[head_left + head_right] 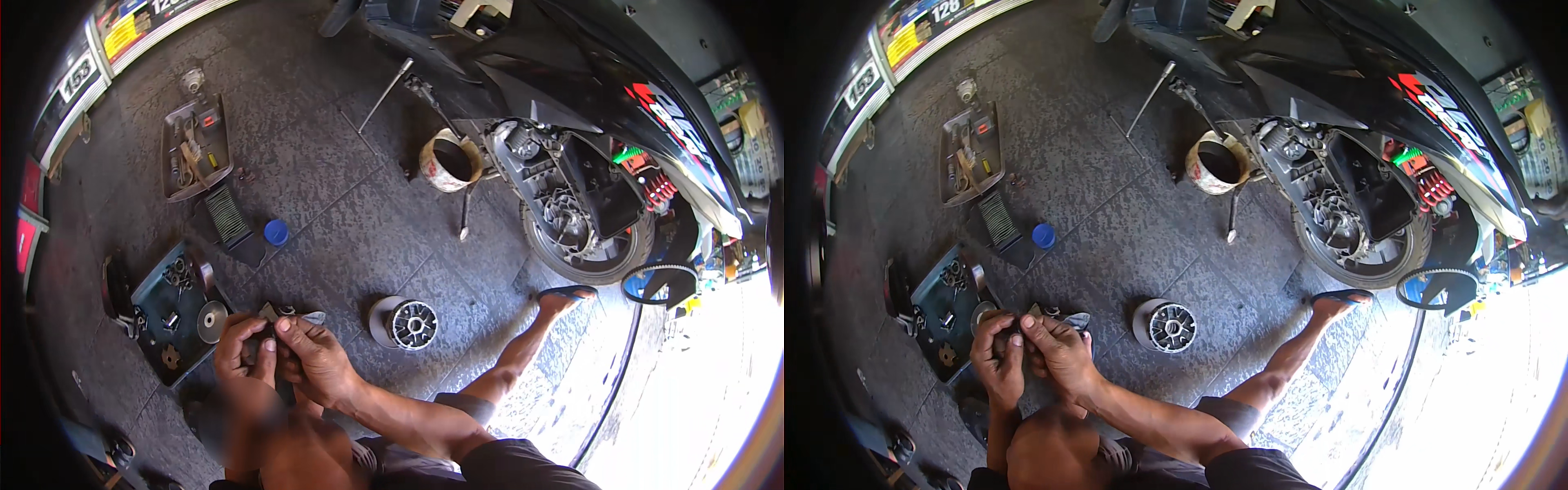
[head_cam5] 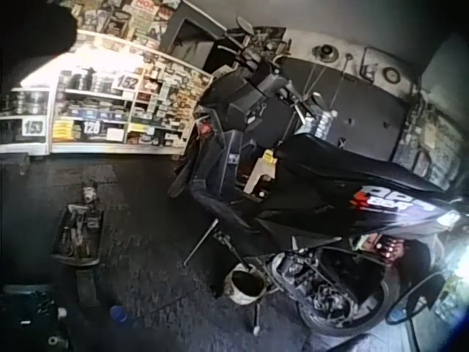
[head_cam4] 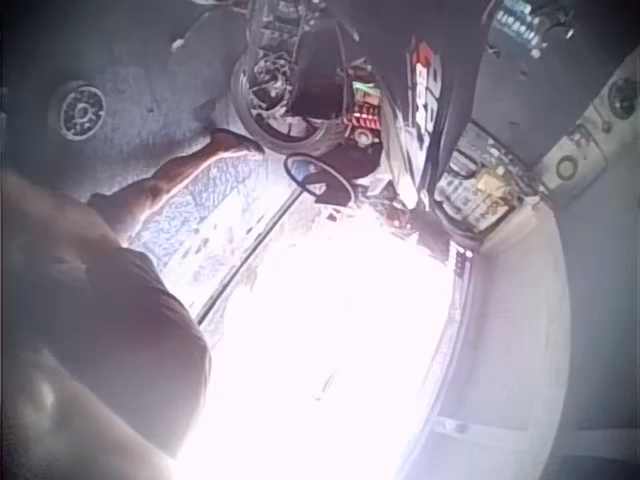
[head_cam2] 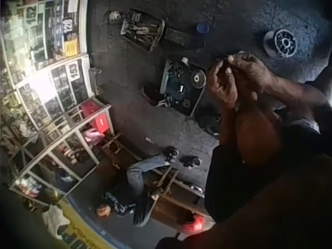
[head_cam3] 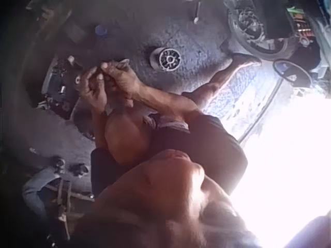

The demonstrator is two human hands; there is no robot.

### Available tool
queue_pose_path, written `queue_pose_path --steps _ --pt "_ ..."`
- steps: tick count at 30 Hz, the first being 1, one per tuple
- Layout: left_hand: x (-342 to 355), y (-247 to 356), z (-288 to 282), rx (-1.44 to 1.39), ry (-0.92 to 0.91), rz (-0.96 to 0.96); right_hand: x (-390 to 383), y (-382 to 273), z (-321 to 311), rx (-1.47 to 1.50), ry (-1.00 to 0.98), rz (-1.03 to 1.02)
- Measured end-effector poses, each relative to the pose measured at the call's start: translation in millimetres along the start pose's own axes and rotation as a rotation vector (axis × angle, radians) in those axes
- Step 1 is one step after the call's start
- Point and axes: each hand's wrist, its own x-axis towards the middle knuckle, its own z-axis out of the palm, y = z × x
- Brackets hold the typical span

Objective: The person unscrews a component from a motorcycle using a tool, wipes the metal parts with a cloth, and then assembles several small rollers into a circular metal housing by hand.

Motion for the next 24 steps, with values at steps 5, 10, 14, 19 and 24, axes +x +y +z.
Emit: queue_pose_path --steps 5,10,14,19,24 --pt "-1 -4 5 -0.065 0.065 -0.003 6 9 -5 -0.091 0.027 -0.072" --pt "-1 -7 0 -0.028 0.044 0.052 -1 7 5 -0.208 0.083 -0.160" --pt "-5 -6 1 -0.023 0.066 0.055 -10 5 9 -0.394 0.137 -0.230" --pt "-10 -10 2 -0.033 0.025 0.004 -17 8 5 -0.395 0.106 -0.274" --pt "-12 -1 8 0.022 0.014 0.072 -23 13 0 -0.367 0.122 -0.307"
